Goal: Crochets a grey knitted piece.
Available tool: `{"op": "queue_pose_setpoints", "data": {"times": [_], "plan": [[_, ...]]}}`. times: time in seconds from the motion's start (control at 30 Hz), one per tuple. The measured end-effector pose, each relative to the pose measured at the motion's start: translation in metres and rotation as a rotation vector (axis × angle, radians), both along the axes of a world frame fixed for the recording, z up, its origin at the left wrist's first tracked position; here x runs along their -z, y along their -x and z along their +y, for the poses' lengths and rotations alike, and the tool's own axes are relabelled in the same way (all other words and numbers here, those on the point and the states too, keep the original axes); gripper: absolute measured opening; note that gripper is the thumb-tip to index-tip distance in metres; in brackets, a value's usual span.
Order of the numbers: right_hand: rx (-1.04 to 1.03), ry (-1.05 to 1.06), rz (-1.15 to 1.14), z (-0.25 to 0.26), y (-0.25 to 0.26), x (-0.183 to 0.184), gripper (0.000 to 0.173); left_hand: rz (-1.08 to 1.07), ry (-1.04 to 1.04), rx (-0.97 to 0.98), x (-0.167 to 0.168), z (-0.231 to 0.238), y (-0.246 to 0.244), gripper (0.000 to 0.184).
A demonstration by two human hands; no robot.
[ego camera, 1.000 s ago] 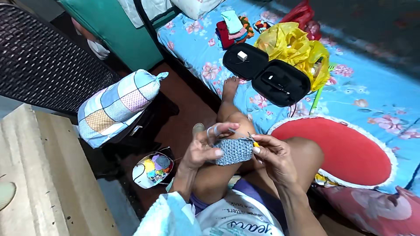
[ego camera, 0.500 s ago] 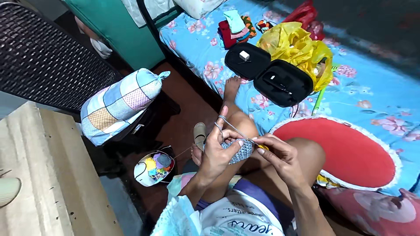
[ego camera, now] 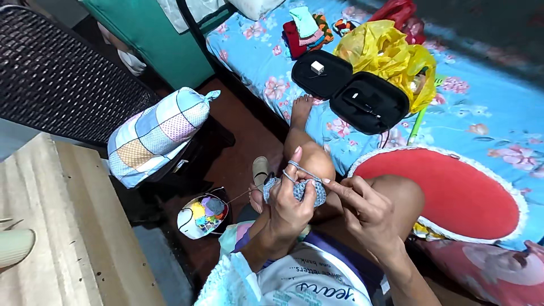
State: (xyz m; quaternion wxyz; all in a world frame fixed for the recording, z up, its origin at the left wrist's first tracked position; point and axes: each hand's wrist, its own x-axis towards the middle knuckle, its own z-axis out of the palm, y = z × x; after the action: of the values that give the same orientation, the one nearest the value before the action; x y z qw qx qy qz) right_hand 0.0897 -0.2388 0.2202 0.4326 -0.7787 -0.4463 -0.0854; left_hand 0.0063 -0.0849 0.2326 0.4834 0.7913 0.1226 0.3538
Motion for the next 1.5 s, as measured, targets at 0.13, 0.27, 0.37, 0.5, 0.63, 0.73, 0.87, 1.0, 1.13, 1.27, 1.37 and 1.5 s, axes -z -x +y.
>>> {"op": "queue_pose_setpoints", "data": {"times": [0.13, 0.27, 0.37, 0.5, 0.63, 0.73, 0.87, 1.0, 1.13, 1.27, 1.37, 1.5], "plan": [[0.063, 0.01, -0.016, 0.004, 0.01, -0.001, 0.038, -0.023, -0.087, -0.035, 0.004, -0.003, -0.001, 0.048], [0.143, 0.029, -0.093, 0.01, 0.018, -0.003, 0.036, -0.055, -0.249, -0.111, 0.009, -0.007, -0.003, 0.041], [0.195, 0.037, -0.138, 0.015, 0.024, -0.003, 0.035, -0.088, -0.376, -0.153, 0.014, -0.01, -0.004, 0.036], [0.09, -0.152, 0.142, 0.019, 0.024, 0.004, 0.036, -0.186, -0.244, -0.091, 0.021, -0.01, -0.006, 0.039], [-0.055, -0.388, 0.445, 0.022, 0.023, 0.008, 0.032, -0.204, 0.135, 0.038, 0.01, -0.008, -0.004, 0.063], [-0.039, -0.367, 0.409, 0.025, 0.026, 0.003, 0.033, -0.21, 0.179, 0.068, 0.005, -0.006, -0.001, 0.065], [-0.148, -0.477, 0.746, 0.029, 0.026, -0.007, 0.034, -0.202, 0.297, 0.142, -0.005, -0.005, 0.003, 0.061], [-0.097, -0.414, 0.446, 0.029, 0.02, -0.001, 0.026, -0.096, 0.54, 0.275, -0.023, 0.011, 0.007, 0.072], [0.055, -0.214, -0.096, 0.022, 0.007, 0.002, 0.014, -0.039, 0.512, 0.274, -0.03, 0.019, 0.008, 0.075], [0.083, -0.109, -0.248, 0.016, 0.003, -0.008, 0.017, 0.009, 0.248, 0.16, -0.024, 0.014, 0.01, 0.06], [0.007, -0.045, 0.003, 0.009, 0.003, -0.021, 0.017, -0.034, -0.069, 0.08, -0.011, 0.014, 0.008, 0.039], [-0.233, -0.162, 0.783, -0.002, -0.01, -0.03, 0.016, -0.115, 0.076, 0.189, -0.011, 0.014, 0.007, 0.04]]}}
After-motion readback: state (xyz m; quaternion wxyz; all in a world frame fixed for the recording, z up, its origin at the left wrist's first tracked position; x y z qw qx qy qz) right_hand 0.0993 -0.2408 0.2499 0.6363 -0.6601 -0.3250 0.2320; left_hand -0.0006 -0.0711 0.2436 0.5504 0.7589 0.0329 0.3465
